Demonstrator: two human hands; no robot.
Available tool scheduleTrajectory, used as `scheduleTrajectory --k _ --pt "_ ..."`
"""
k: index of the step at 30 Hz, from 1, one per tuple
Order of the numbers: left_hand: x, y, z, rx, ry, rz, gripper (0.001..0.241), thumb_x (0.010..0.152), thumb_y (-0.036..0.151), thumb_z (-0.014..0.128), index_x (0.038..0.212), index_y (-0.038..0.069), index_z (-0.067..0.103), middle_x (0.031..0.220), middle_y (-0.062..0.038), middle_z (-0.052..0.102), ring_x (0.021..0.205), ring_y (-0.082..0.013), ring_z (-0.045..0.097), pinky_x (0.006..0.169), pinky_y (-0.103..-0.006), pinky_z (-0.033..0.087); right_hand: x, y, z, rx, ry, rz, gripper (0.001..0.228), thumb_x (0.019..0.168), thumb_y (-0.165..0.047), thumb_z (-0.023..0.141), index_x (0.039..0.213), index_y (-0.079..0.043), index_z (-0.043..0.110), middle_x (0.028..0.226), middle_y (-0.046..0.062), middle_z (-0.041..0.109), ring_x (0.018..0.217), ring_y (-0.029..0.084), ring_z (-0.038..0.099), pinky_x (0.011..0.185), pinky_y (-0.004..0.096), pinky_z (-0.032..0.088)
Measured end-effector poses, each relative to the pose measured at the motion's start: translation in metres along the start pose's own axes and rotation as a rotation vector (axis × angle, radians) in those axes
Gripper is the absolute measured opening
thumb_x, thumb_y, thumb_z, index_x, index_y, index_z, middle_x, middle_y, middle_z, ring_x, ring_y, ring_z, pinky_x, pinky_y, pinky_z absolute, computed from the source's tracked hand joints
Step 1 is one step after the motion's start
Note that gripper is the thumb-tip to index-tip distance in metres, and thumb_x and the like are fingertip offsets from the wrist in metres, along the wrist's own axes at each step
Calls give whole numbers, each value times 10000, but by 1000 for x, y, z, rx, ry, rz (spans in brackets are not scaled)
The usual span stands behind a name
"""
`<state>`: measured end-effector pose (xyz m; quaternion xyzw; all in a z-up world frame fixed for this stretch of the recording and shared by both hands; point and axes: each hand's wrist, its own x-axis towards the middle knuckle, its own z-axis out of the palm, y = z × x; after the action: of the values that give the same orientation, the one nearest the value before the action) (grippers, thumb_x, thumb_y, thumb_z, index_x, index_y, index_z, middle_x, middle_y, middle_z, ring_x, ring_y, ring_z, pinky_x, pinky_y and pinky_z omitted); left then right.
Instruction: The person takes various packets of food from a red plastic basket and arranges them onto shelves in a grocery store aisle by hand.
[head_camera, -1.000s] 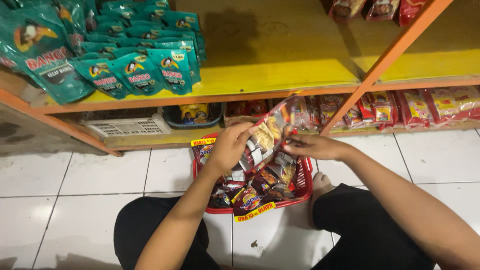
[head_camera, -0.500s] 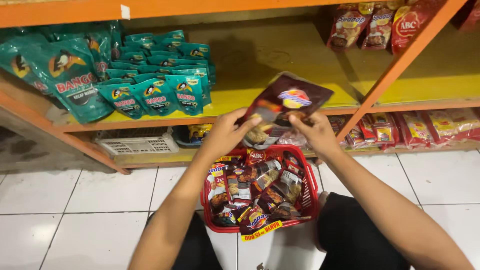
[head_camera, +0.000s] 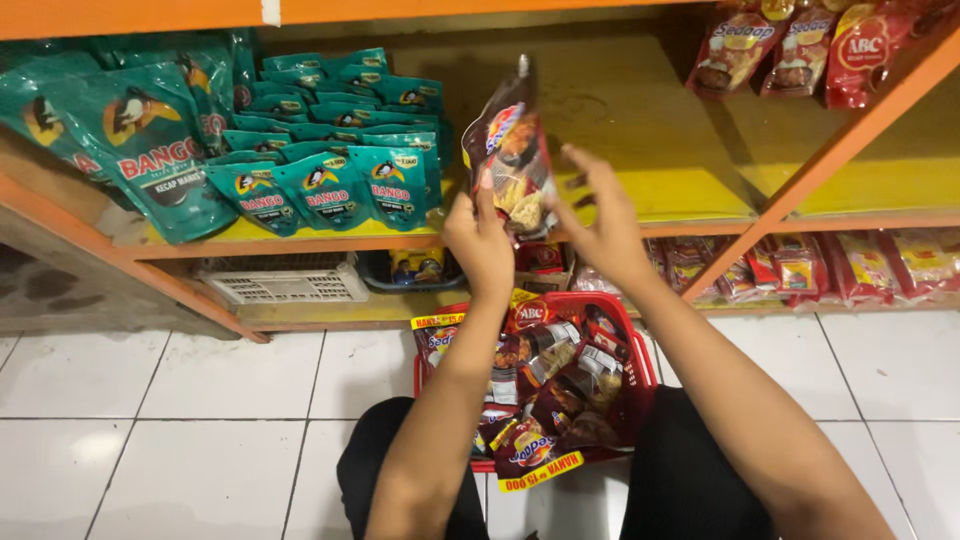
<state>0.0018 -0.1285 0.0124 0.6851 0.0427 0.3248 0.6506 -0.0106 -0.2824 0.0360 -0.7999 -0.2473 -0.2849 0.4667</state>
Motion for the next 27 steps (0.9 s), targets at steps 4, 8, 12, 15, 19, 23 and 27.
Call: scheduleTrajectory --k 4,8,12,15,19,23,27 --pt "-16 6 9 -130 -67 102 336 1075 221 559 1288 -13 674 930 -135 741 760 -151 649 682 -305 531 -12 6 10 -155 -176 -177 802 848 -158 789 1516 48 395 1418 312 523 1307 444 521 1095 496 430" --pt "-37 28 11 144 -157 674 364 1108 154 602 1402 -58 574 1379 -239 634 1313 -356 647 1072 -402 557 -18 30 18 -350 -63 -88 619 916 -51 718 1485 -21 476 1389 257 587 1274 429 561 1096 476 469" --pt "-41 38 8 -73 -382 261 498 979 237 714 1389 -16 590 1434 -202 619 1242 -248 660 985 -338 579 -20 49 18 188 -51 110 448 1024 -114 642 1451 -33 535 1301 110 673 1161 214 647 982 381 539" --pt "-25 27 4 -74 -313 188 487 976 249 726 1386 9 619 1391 -185 664 1189 -240 686 970 -333 578 -10 51 10 277 -113 180 407 1004 -153 718 1373 -33 594 1176 73 686 1008 157 633 870 343 530" --pt "10 -2 3 -106 -301 298 629 947 207 777 1452 -44 498 1360 -216 610 1204 -250 619 947 -305 519 -3 35 -6 259 -284 637 375 940 -231 741 1272 -82 651 863 49 683 608 116 587 513 311 471" --pt "45 -27 10 -547 -504 -16 385 996 143 736 1315 -45 630 1134 -100 729 1001 -139 692 899 -270 565 -4 27 -10 185 -260 703 365 924 -230 734 1255 -107 642 899 6 718 559 129 552 453 325 433" --pt "48 -38 13 -487 -352 -39 255 952 70 766 1149 -77 702 1015 -77 748 895 -112 675 815 -263 544 0 34 -11 302 -71 423 280 971 -222 773 1178 -48 699 1006 8 741 800 61 655 699 247 554"
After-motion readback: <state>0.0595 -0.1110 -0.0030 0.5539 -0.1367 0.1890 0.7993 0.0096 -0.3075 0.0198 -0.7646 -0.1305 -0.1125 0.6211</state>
